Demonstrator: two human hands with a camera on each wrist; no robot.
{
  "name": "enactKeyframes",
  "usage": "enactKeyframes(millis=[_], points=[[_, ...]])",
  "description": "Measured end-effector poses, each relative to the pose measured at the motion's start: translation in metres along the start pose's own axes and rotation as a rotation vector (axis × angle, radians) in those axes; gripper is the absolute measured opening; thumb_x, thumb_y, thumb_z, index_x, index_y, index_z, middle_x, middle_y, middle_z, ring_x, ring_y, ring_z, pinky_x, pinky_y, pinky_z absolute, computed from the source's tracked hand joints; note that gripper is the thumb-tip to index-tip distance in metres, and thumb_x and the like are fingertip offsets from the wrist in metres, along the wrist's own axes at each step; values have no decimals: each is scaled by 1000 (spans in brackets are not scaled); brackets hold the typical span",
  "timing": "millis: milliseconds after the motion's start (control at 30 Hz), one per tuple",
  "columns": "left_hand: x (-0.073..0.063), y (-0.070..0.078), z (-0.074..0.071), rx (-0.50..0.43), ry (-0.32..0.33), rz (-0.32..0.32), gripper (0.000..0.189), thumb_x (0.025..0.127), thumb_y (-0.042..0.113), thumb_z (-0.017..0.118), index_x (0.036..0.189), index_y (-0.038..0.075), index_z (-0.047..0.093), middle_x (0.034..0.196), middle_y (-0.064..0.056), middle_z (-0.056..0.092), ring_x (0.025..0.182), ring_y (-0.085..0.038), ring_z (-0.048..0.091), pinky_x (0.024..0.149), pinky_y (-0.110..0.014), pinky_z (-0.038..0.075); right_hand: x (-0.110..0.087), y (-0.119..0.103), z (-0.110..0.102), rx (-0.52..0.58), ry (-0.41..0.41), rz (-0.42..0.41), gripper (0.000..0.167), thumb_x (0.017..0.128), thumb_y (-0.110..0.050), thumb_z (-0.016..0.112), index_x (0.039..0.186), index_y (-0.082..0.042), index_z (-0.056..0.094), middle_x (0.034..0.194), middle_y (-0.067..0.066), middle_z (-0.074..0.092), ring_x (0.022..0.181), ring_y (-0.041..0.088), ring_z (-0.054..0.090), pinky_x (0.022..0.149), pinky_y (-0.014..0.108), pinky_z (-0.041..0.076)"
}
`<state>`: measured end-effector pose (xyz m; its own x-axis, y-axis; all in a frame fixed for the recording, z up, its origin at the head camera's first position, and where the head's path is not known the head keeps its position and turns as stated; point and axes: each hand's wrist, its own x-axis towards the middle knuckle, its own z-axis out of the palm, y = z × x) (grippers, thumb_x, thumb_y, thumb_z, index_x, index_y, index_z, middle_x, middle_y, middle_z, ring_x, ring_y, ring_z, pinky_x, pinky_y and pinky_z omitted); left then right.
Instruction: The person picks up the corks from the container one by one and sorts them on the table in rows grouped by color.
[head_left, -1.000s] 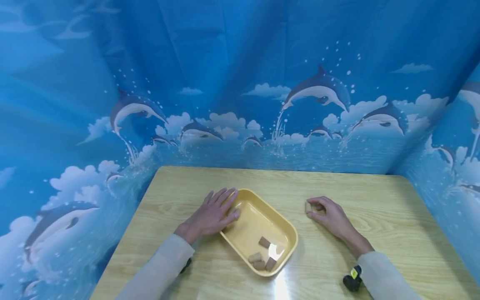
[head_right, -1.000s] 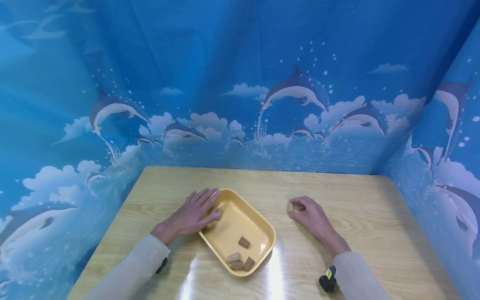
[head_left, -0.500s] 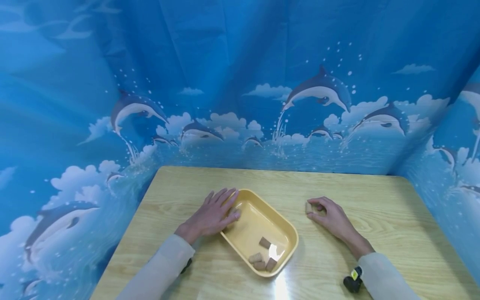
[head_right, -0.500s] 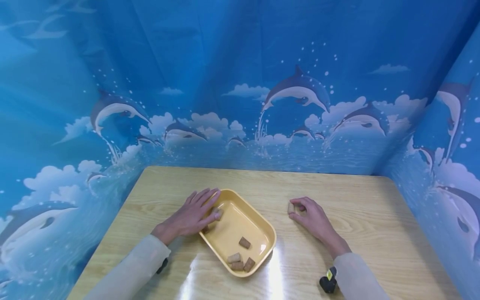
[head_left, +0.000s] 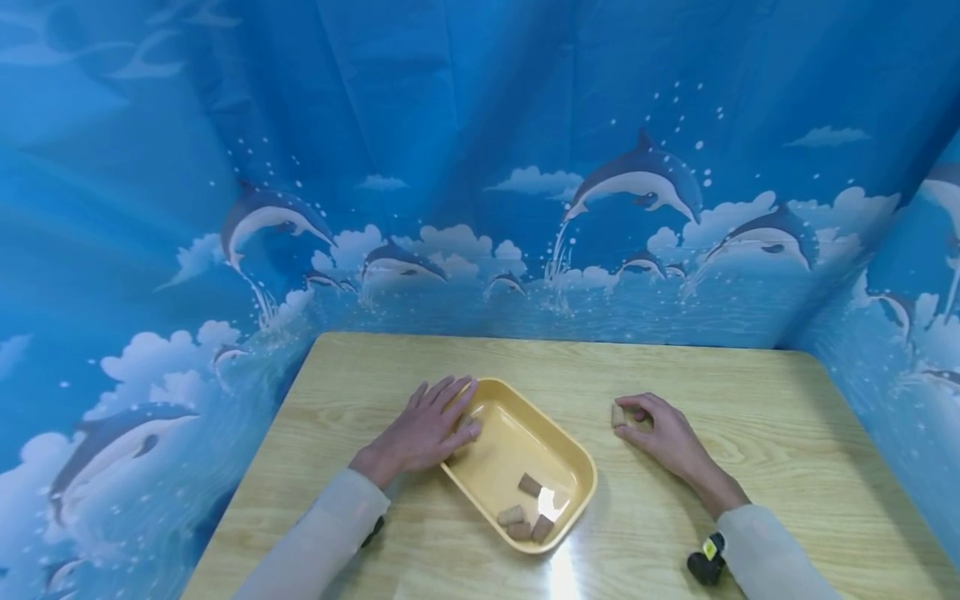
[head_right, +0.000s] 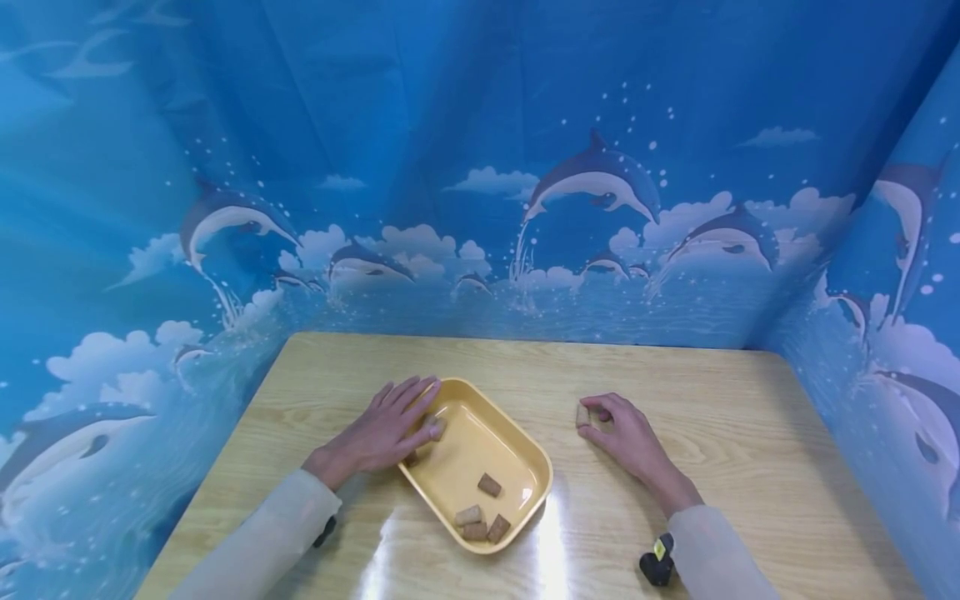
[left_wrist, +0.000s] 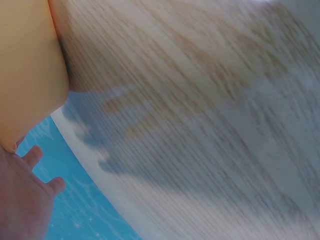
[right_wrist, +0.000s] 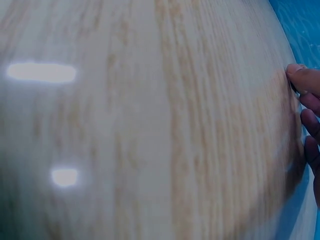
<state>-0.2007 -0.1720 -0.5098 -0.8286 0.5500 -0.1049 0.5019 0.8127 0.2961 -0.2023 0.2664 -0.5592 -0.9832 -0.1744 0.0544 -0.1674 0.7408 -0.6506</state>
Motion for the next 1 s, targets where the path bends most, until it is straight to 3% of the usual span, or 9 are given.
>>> enactKeyframes(millis=[233,400,633,867,1000], points=[[0,1,0,-2,14,4,78,115,60,36,177,21,9,185,-5,13,171,-34,13,138,-65,8,-2,-3,-4,18,-7,8,54,97,-30,85,144,-9,68,134,14,71,116,31,68,102,59,58],[0,1,1,20,35,14,78,115,60,36,177,19,12,184,-8,16,170,-37,16,137,-66,11,-2,-10,-9,18,7,-12,54,98,-31,85,145,-12,68,136,11,71,114,27,66,97,53,58],[0,2,-1,18,25,7,78,115,61,35,177,21,9,185,-5,14,171,-36,14,138,-65,9,1,-38,-14,32,25,-142,50,97,-20,85,144,-9,69,136,11,72,111,30,68,95,52,58],[0,2,-1,17,11,0,79,115,63,32,177,23,6,185,-3,12,172,-33,12,138,-63,8,0,-72,-3,67,-27,-287,52,92,-18,89,141,-12,71,135,8,73,111,32,70,91,52,62],[-1,2,-1,14,9,-2,79,115,64,32,177,23,7,185,-3,12,172,-32,11,138,-63,8,-3,-85,6,87,-68,-327,52,92,-19,89,140,-15,72,138,6,73,113,28,70,95,51,62]])
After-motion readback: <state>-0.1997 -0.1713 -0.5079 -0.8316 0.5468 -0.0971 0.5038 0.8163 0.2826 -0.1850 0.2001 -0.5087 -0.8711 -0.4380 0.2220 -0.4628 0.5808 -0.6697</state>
